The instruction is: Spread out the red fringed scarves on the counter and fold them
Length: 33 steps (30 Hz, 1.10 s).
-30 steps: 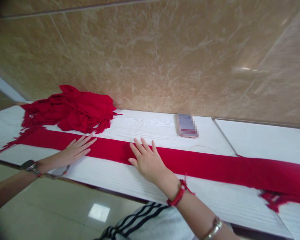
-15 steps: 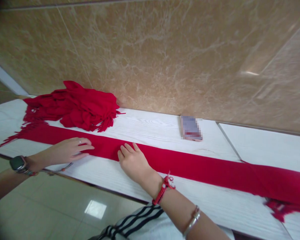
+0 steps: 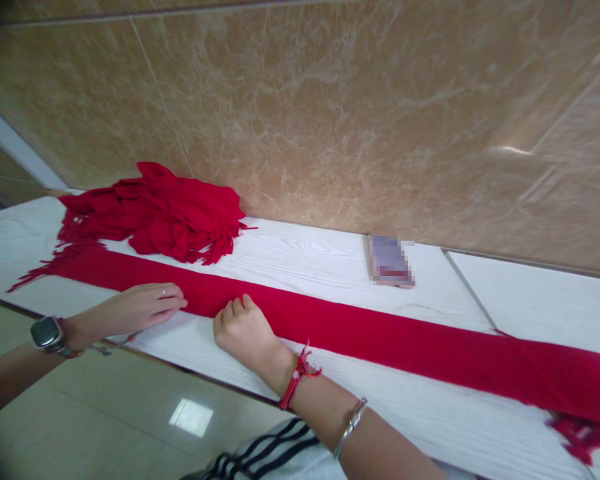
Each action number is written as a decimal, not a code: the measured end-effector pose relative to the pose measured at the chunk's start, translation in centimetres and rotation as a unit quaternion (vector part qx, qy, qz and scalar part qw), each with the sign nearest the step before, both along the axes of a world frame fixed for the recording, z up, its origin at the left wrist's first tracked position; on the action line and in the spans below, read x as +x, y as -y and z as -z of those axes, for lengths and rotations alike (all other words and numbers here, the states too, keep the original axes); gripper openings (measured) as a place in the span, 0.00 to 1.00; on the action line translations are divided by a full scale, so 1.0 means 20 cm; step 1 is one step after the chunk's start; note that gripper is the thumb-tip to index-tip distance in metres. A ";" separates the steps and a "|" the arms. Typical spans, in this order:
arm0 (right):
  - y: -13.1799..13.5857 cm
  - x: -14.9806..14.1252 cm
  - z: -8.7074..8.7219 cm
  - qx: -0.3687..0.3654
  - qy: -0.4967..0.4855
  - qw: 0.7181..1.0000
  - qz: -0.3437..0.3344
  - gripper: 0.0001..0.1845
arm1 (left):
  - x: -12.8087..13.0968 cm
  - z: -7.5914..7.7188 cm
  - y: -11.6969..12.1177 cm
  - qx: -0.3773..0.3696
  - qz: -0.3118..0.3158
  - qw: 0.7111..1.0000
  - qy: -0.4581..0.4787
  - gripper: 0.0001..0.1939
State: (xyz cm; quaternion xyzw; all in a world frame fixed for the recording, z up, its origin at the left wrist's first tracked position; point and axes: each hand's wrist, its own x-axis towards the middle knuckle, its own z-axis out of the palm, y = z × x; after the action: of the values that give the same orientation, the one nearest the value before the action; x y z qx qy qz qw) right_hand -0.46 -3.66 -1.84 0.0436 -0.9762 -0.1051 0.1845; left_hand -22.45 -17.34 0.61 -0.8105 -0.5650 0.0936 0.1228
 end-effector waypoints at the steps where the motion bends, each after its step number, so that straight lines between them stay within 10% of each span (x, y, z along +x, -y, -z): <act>1: 0.00 0.00 0.00 -0.001 0.000 1.000 -0.008 0.13 | 0.00 0.00 0.00 0.003 -0.007 1.000 0.021 0.13; 16: -0.09 0.13 0.03 -0.140 0.068 0.988 0.006 0.21 | 0.14 -0.02 -0.13 -0.050 -0.074 0.974 0.206 0.12; 23: -0.19 0.60 0.02 -0.181 0.092 0.953 0.225 0.31 | 0.36 0.03 -0.42 0.017 0.025 0.977 0.210 0.12; 33: -0.38 1.26 0.08 -0.153 0.090 0.883 0.434 0.28 | 0.64 0.09 -0.70 -0.121 0.211 0.958 0.154 0.25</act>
State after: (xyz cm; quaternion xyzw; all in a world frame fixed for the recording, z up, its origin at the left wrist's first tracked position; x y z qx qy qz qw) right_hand 24.78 3.89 -3.41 -0.4043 -0.9137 -0.0200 0.0362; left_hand -9.72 -3.30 -1.12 -0.9247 -0.3776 0.0075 -0.0480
